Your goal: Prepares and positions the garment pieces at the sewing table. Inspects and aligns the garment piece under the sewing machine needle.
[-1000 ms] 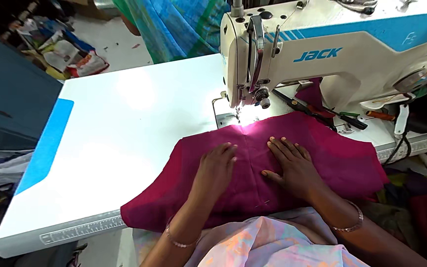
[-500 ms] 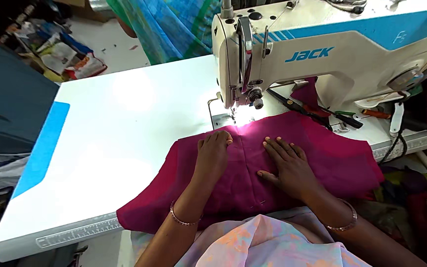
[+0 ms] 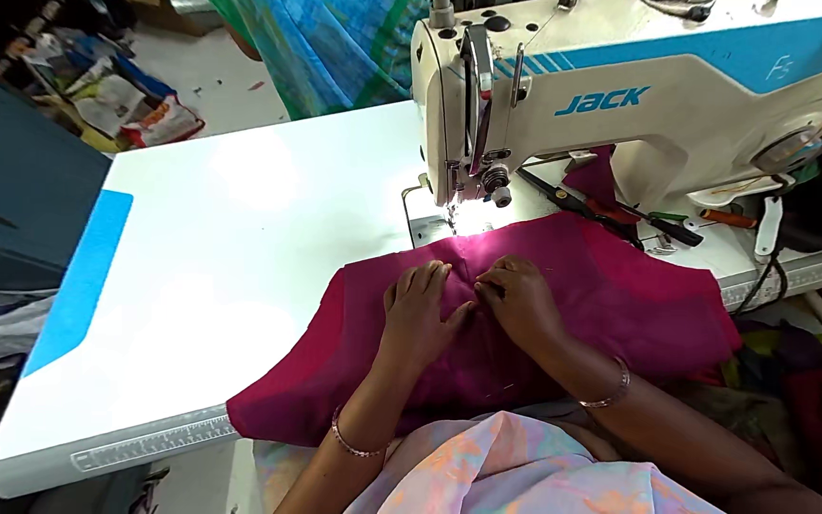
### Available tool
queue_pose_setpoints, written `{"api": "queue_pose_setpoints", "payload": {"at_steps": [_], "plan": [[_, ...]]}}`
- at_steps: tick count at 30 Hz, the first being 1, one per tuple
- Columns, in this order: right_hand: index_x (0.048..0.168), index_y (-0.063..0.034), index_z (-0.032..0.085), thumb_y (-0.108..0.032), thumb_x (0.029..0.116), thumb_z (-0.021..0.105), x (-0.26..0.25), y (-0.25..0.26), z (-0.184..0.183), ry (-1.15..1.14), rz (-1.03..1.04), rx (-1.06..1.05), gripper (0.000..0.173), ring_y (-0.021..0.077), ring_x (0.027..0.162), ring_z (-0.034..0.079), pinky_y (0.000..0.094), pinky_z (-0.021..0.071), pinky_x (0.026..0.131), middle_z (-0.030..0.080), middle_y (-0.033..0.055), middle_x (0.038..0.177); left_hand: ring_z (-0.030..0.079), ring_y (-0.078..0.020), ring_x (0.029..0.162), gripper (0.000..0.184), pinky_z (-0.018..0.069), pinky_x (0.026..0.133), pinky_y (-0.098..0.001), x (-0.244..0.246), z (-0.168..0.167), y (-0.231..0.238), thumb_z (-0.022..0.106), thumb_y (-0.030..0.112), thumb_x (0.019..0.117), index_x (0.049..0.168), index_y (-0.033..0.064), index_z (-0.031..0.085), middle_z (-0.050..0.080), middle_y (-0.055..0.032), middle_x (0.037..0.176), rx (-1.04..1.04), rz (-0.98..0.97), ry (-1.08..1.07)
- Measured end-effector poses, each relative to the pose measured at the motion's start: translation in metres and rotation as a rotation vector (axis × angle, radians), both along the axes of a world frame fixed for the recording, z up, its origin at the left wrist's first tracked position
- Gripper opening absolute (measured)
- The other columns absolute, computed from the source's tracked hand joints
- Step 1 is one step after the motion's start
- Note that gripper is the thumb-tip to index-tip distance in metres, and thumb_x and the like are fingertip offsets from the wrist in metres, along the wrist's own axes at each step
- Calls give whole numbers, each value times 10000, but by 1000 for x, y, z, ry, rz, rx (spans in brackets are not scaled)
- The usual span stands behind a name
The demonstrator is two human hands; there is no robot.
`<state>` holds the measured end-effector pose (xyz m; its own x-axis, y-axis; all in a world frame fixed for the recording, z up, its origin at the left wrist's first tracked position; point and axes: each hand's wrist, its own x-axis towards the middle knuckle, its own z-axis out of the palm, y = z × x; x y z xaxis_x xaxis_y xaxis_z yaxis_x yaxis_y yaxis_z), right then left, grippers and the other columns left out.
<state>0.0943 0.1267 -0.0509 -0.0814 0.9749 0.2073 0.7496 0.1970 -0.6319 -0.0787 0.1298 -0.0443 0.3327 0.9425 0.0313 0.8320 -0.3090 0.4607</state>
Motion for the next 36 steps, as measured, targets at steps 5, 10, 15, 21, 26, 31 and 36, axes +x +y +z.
{"api": "queue_pose_setpoints", "payload": {"at_steps": [5, 10, 15, 21, 26, 31, 36], "plan": [[1032, 50, 703, -68, 1020, 594, 3, 4, 5, -81, 3, -91, 161, 383, 1141, 612, 534, 478, 1002, 663, 206, 1097, 407, -322, 1456, 573, 288, 1141, -592, -2, -14, 2, 565, 449, 1020, 1468, 91, 549, 505, -81, 1543, 48, 16, -11], [1160, 66, 620, -55, 1079, 473, 40, -5, 32, 12, -43, -236, 206, 313, 1042, 644, 455, 527, 921, 636, 219, 1143, 409, -327, 1461, 482, 284, 1153, -593, -2, -16, 3, 508, 317, 1058, 1455, 45, 547, 506, -106, 1542, 52, 39, -65], [1153, 19, 541, -109, 1112, 399, 81, -29, 46, 178, -109, -270, 196, 127, 752, 592, 292, 518, 698, 589, 104, 920, 419, -333, 1456, 455, 298, 1163, -584, -3, -12, 2, 530, 276, 1061, 1437, 19, 548, 509, -141, 1526, 23, 87, -100], [1121, 32, 581, -81, 1086, 469, 84, -25, 39, 77, -223, -231, 162, 234, 945, 641, 409, 535, 833, 616, 176, 1098, 477, -350, 1407, 325, 306, 1162, -592, -8, -4, -6, 545, 183, 1057, 1320, 16, 639, 538, -161, 1489, 68, 42, -197], [1147, -100, 523, -177, 1108, 339, 64, -38, 26, 684, -27, -244, 203, 73, 1146, 628, 285, 510, 1013, 640, 9, 1233, 621, -312, 1255, 274, 443, 1106, -517, 4, -11, -31, 601, 177, 1011, 1185, 15, 735, 682, -139, 1303, 175, -142, -269], [1045, -151, 596, -207, 1085, 468, 50, -51, 37, 894, 439, -305, 145, 115, 1031, 693, 337, 597, 953, 671, -32, 1067, 652, -320, 1144, 194, 494, 968, -542, 27, -18, -33, 678, 129, 942, 1089, 56, 779, 720, -121, 1151, 221, -150, -323], [1137, -76, 662, -137, 999, 604, 96, -45, 63, 365, 220, -215, 161, 88, 916, 713, 272, 613, 786, 715, 21, 1127, 693, -247, 1035, 170, 524, 949, -474, 26, -24, -27, 653, 139, 962, 980, 76, 811, 752, -82, 1009, 250, -82, -451]]}}
